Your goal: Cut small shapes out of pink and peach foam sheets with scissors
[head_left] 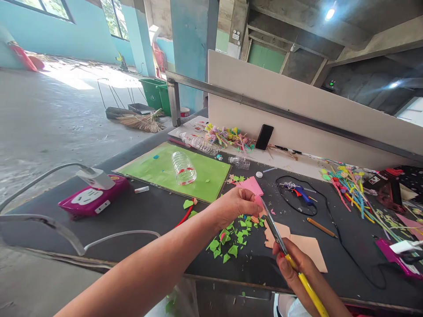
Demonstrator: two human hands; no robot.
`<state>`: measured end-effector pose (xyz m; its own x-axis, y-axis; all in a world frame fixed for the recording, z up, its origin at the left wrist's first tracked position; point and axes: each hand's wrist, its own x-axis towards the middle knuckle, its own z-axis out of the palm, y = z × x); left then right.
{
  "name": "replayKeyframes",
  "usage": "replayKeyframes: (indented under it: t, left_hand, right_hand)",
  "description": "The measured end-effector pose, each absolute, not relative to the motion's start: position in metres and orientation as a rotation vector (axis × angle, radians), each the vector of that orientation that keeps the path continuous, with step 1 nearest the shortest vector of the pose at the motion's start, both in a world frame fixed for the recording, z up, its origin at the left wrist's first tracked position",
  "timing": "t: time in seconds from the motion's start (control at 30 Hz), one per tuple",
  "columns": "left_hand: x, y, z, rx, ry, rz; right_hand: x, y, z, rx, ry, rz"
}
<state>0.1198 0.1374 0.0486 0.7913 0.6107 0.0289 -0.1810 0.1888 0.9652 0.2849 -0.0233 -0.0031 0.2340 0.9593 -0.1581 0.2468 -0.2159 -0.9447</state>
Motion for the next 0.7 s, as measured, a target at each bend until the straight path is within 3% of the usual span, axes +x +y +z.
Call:
replayKeyframes:
  t: [0.27,0.7]
  left_hand:
    - [0.119,0.136,0.051,1.247,0.405,0.577]
    - [0.122,0.133,0.049,1.203,0.399,0.629]
  right_hand:
    - [0.279,-0.025,0.007,-1.674,-1.251,0.915]
    - [0.277,-0.026,0.007,-1.617,-1.055,0.998]
